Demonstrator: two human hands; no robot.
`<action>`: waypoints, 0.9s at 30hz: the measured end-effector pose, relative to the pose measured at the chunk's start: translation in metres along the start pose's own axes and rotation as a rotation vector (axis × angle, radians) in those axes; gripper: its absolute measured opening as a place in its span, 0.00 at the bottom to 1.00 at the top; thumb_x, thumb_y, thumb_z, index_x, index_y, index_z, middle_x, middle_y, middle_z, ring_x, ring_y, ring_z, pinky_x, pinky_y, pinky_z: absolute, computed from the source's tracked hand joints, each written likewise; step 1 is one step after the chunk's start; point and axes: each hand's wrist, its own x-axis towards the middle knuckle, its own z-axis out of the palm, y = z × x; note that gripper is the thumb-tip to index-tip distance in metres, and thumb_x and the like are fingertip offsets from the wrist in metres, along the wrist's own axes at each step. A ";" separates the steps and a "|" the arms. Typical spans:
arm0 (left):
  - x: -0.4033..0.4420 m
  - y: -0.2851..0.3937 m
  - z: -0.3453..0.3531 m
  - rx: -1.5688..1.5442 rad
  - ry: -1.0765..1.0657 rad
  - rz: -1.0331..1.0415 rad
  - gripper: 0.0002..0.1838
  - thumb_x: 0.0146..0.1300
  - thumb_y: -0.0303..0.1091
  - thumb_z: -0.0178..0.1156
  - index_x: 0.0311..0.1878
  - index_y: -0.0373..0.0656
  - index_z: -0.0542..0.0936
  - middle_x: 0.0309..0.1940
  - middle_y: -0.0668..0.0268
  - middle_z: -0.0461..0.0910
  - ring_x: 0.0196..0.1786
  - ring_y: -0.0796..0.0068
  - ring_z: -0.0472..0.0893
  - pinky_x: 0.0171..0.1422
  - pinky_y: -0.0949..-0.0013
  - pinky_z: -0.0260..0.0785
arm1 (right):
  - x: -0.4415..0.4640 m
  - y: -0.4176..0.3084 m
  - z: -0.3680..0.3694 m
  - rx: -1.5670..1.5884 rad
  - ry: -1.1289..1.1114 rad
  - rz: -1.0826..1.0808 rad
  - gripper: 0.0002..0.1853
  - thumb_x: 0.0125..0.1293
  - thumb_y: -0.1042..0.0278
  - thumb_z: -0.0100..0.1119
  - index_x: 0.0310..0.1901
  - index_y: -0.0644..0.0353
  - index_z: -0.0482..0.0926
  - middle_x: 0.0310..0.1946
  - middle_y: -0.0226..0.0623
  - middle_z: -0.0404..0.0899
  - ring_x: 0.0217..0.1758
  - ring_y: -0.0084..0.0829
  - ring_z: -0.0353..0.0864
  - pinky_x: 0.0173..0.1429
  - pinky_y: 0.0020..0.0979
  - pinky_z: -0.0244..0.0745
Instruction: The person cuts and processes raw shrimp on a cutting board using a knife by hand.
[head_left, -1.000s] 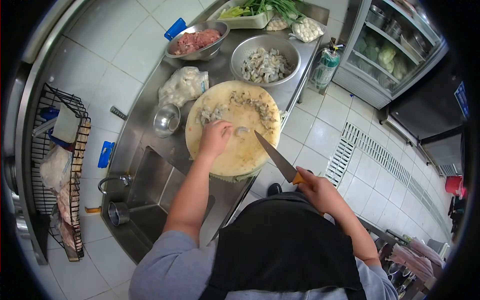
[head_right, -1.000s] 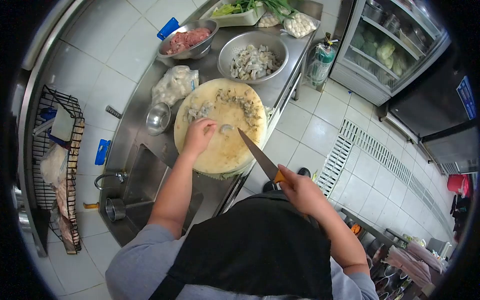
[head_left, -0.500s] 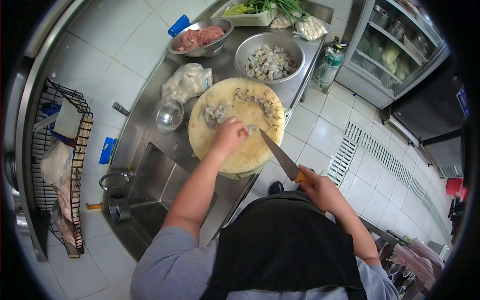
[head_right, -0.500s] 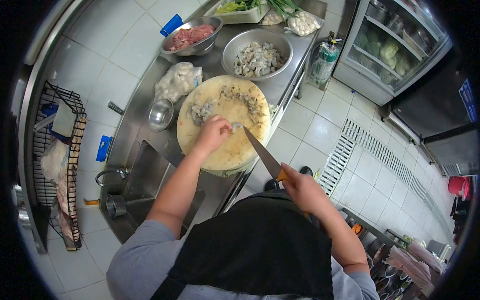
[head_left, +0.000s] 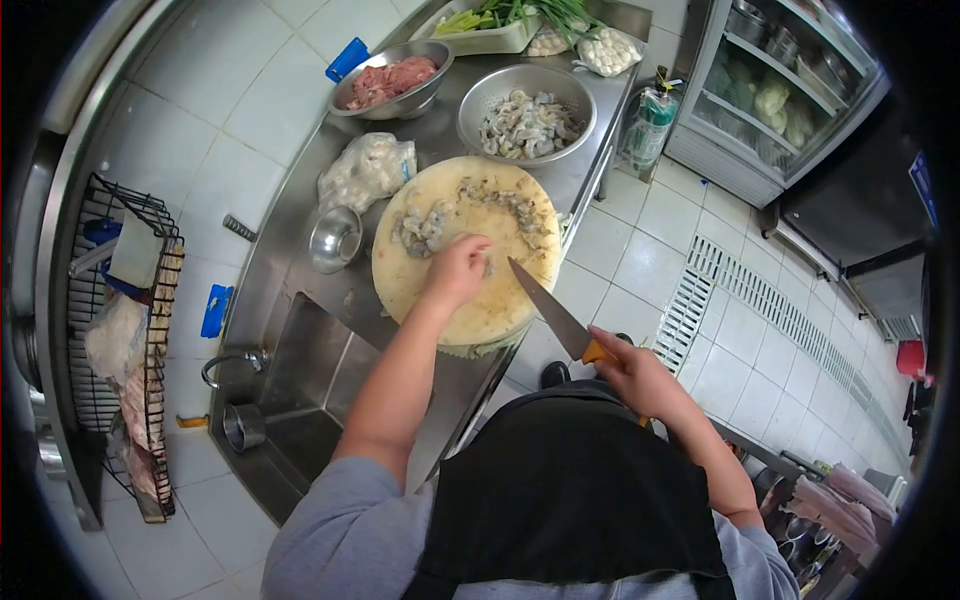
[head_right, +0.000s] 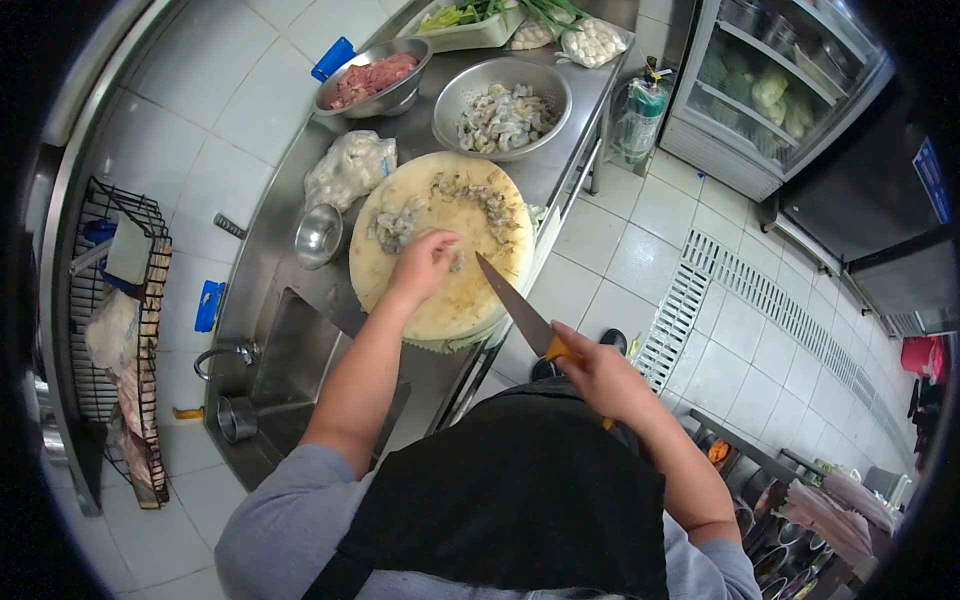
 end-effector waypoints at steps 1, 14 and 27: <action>-0.001 0.001 -0.001 -0.001 -0.004 0.002 0.06 0.67 0.26 0.64 0.44 0.38 0.87 0.41 0.59 0.85 0.45 0.63 0.86 0.51 0.64 0.78 | 0.000 -0.007 -0.002 -0.010 -0.033 0.030 0.30 0.78 0.65 0.57 0.79 0.49 0.65 0.46 0.59 0.87 0.50 0.53 0.88 0.58 0.42 0.80; -0.014 -0.001 0.002 0.206 -0.017 -0.047 0.06 0.64 0.29 0.70 0.40 0.38 0.90 0.37 0.57 0.87 0.37 0.63 0.87 0.46 0.64 0.79 | 0.023 -0.010 0.005 0.246 -0.180 0.172 0.30 0.81 0.66 0.53 0.82 0.47 0.62 0.23 0.27 0.70 0.19 0.19 0.69 0.26 0.28 0.71; -0.011 -0.001 0.002 0.232 -0.018 -0.026 0.06 0.62 0.31 0.71 0.39 0.39 0.89 0.35 0.57 0.87 0.37 0.60 0.87 0.45 0.61 0.79 | 0.038 -0.003 0.013 0.340 -0.205 0.141 0.29 0.83 0.67 0.49 0.82 0.54 0.59 0.22 0.26 0.68 0.18 0.18 0.68 0.25 0.26 0.69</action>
